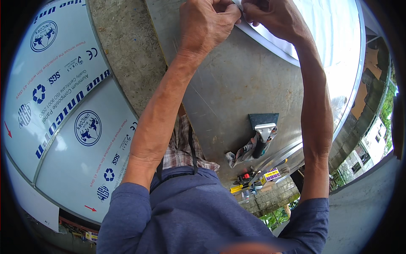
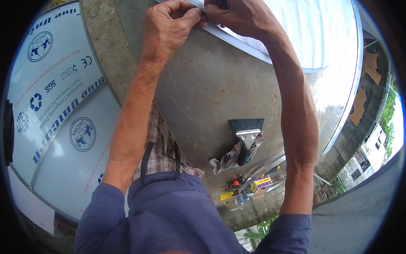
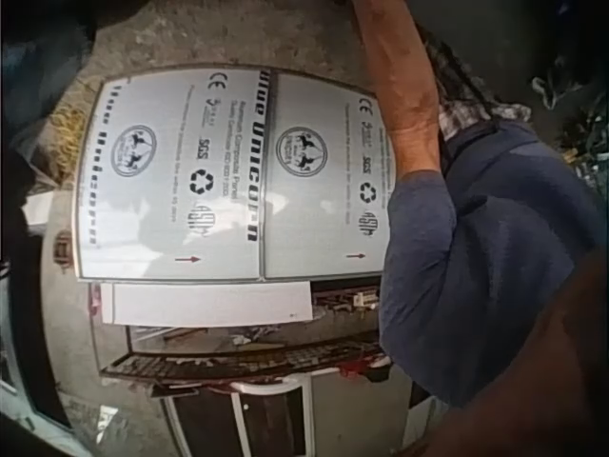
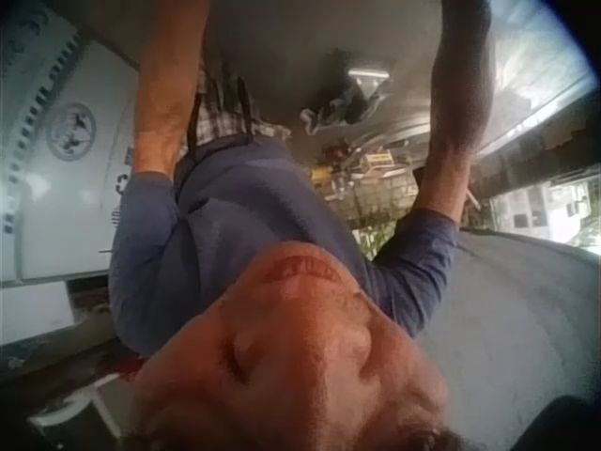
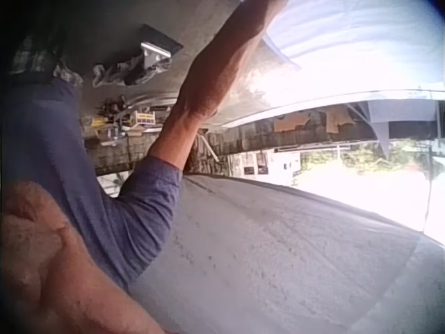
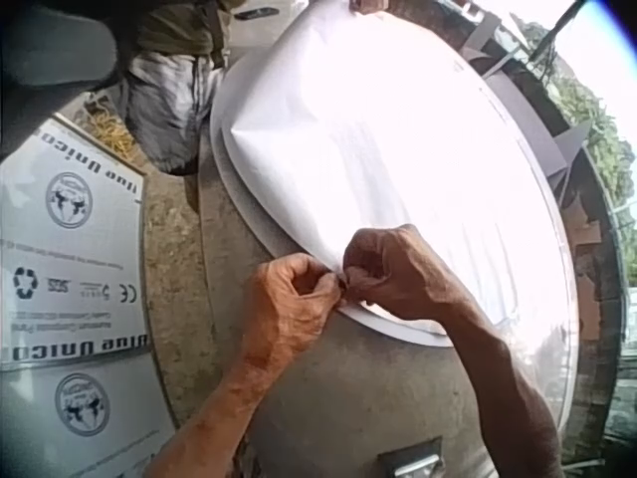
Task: Applying a large white circular vinyl decal onto a metallic surface with help from another person.
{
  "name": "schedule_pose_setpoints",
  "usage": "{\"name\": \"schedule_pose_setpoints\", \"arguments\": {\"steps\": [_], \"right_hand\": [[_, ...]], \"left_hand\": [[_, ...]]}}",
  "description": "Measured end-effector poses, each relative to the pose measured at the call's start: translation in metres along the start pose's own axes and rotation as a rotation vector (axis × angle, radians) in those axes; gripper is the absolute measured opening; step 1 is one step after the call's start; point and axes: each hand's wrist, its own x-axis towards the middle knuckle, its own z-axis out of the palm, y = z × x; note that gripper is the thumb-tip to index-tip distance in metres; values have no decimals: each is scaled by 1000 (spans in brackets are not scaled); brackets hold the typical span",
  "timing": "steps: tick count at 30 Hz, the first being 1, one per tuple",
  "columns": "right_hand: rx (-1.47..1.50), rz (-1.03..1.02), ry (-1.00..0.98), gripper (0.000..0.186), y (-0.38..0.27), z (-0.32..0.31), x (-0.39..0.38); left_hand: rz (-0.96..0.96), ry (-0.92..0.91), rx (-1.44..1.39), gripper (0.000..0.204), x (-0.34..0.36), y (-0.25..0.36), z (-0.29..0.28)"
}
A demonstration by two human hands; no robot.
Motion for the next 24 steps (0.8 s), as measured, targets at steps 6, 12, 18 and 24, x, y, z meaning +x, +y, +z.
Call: {"name": "schedule_pose_setpoints", "arguments": {"steps": [6,12,18,24], "right_hand": [[98,67,-64,15,1,1,3],[26,18,-98,17,3,-1,6],[143,43,-119,20,19,5,4],[146,14,-87,22,24,8,1]], "left_hand": [[-56,-60,-140,17,4,-7,-3],[-139,-72,-170,25,9,-13,-2],[-136,-49,-89,23,7,-15,3],[-76,51,179,24,13,-24,6]]}}
